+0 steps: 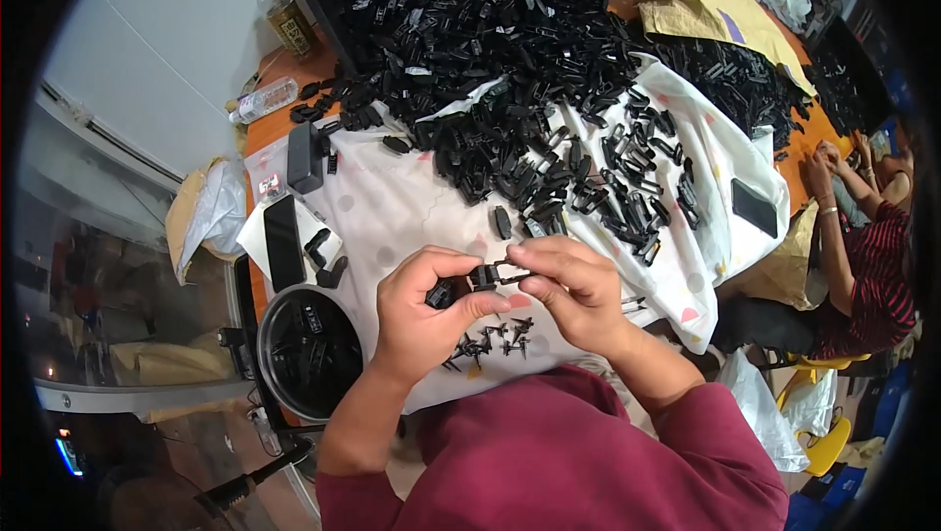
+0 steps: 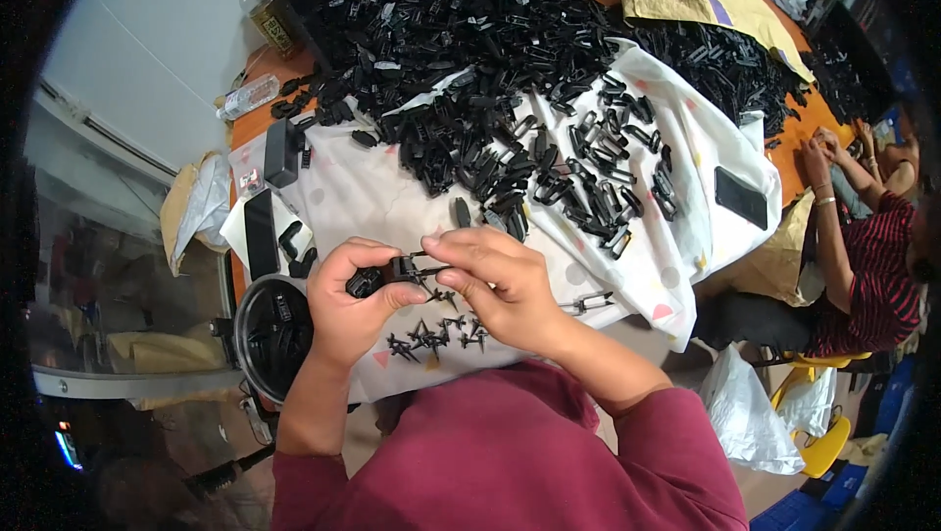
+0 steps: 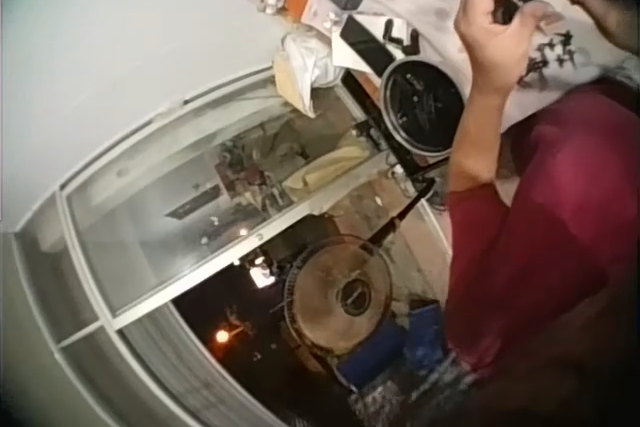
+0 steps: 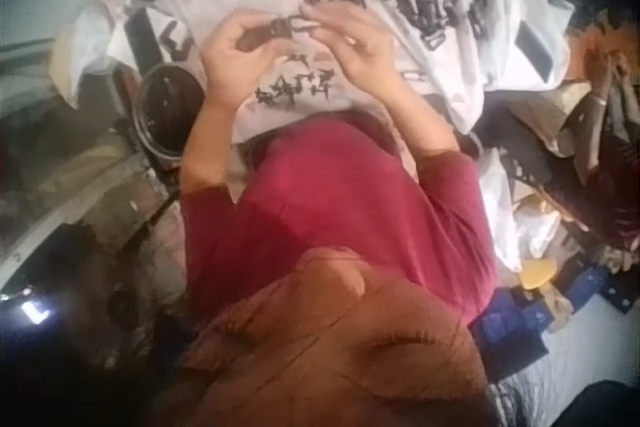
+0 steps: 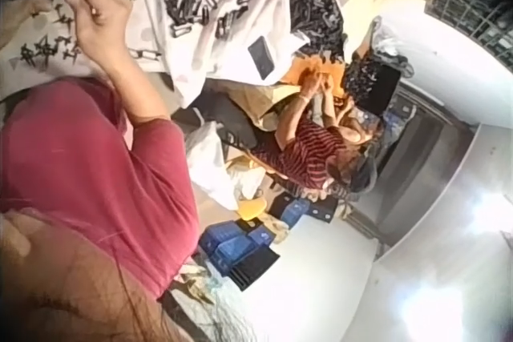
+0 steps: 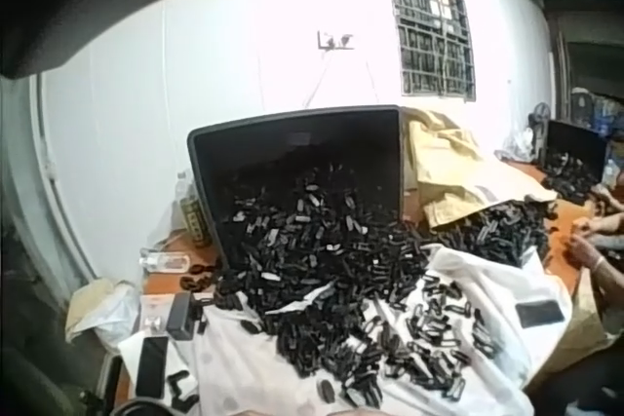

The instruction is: Assembling small black plastic components by snapping two distinct parts together and placing the completed units into a metal bowl.

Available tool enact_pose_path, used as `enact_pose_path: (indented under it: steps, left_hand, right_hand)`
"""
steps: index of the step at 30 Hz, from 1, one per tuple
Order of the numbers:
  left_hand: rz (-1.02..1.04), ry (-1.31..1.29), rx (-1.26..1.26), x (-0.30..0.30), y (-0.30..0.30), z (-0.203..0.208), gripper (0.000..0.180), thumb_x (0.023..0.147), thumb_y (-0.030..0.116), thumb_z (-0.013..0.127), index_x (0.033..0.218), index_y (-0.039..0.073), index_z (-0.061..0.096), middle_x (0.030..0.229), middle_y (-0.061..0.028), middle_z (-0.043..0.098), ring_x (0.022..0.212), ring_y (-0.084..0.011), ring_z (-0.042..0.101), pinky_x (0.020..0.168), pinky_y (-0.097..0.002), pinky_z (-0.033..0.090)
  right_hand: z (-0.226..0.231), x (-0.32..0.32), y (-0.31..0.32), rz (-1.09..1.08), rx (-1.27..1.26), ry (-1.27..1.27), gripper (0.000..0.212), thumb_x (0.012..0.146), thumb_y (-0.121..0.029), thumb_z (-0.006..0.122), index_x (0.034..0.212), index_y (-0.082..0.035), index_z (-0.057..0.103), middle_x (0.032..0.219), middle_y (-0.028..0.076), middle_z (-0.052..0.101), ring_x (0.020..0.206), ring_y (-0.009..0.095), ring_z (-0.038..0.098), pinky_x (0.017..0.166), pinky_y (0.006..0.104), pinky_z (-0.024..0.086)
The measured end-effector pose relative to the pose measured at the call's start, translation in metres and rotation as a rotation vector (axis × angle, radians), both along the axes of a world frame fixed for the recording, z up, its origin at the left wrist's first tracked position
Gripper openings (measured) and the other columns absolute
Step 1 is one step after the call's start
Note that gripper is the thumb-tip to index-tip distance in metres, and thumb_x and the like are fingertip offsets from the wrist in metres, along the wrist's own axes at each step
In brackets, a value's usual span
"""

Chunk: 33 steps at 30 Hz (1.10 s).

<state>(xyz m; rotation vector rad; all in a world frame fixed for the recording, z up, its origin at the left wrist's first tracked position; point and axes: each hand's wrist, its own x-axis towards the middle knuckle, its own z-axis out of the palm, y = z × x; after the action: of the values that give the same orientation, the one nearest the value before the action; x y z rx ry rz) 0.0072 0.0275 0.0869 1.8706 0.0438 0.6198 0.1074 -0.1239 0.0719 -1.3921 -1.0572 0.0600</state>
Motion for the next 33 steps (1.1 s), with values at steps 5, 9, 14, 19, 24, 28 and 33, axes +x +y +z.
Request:
enact_pose_path:
  steps: [5,9,14,19,24,28,33]
  left_hand:
    - [-0.015,0.045,0.148,-0.004,0.001,0.004,0.035,0.061,0.003,0.078,0.088,0.0,0.056,0.083,-0.0068,0.059,0.074,-0.0109,0.055,0.066,-0.0229,0.045]
    - [-0.039,0.127,0.248,-0.005,0.003,-0.003,0.03,0.063,0.001,0.076,0.086,-0.001,0.056,0.082,-0.0059,0.059,0.074,-0.0105,0.055,0.066,-0.0227,0.046]
    - [0.08,0.155,-0.64,0.0,-0.028,-0.034,0.028,0.07,0.004,0.072,0.094,-0.002,0.058,0.087,-0.0039,0.061,0.076,-0.0096,0.055,0.07,-0.0215,0.046]
    - [0.159,0.197,-0.889,-0.004,-0.031,-0.046,0.031,0.077,0.009,0.066,0.105,-0.002,0.056,0.093,-0.0073,0.06,0.077,-0.0125,0.056,0.07,-0.0249,0.047]
    - [0.031,0.049,-1.083,-0.032,-0.02,-0.058,0.025,0.08,0.01,0.063,0.101,-0.003,0.057,0.087,-0.0089,0.06,0.071,-0.0134,0.056,0.064,-0.0223,0.045]
    - [0.124,0.128,-0.965,-0.067,-0.011,-0.054,0.02,0.081,0.009,0.06,0.098,-0.001,0.058,0.086,-0.0087,0.06,0.072,-0.0149,0.056,0.066,-0.0263,0.045]
    - [0.895,0.394,0.194,-0.126,0.063,-0.043,0.018,0.079,0.009,0.059,0.095,0.002,0.06,0.087,-0.0055,0.06,0.078,-0.0139,0.056,0.072,-0.0244,0.044]
  right_hand:
    - [0.002,0.002,-0.004,-0.067,-0.04,-0.207,0.034,0.068,0.006,0.063,0.1,-0.003,0.063,0.088,0.01,0.06,0.068,0.021,0.056,0.056,0.0284,0.045]
    - [0.001,0.001,-0.008,-0.038,-0.227,-0.428,0.039,0.063,0.005,0.065,0.101,-0.002,0.061,0.083,0.011,0.06,0.063,0.023,0.055,0.055,0.0289,0.045]
    - [-0.024,-0.017,0.004,-0.181,-0.128,-0.347,0.041,0.063,0.004,0.067,0.103,-0.001,0.06,0.086,0.011,0.059,0.065,0.023,0.055,0.055,0.03,0.044]
    - [-0.026,-0.018,0.008,-0.224,-0.093,-0.349,0.036,0.067,0.0,0.068,0.102,-0.003,0.06,0.087,0.012,0.059,0.068,0.024,0.055,0.058,0.0309,0.045]
    - [-0.026,-0.032,0.008,-0.046,-0.269,0.173,0.025,0.075,-0.008,0.066,0.098,-0.001,0.06,0.081,0.011,0.059,0.067,0.022,0.057,0.057,0.0293,0.044]
    - [-0.026,-0.038,0.02,0.172,-0.238,0.137,0.019,0.076,-0.015,0.065,0.089,-0.002,0.06,0.074,0.012,0.059,0.066,0.027,0.057,0.059,0.0328,0.046]
    - [-0.056,0.028,0.022,-0.259,-0.442,-0.082,0.019,0.072,-0.007,0.063,0.09,-0.005,0.063,0.08,0.011,0.06,0.074,0.027,0.057,0.065,0.0356,0.046]
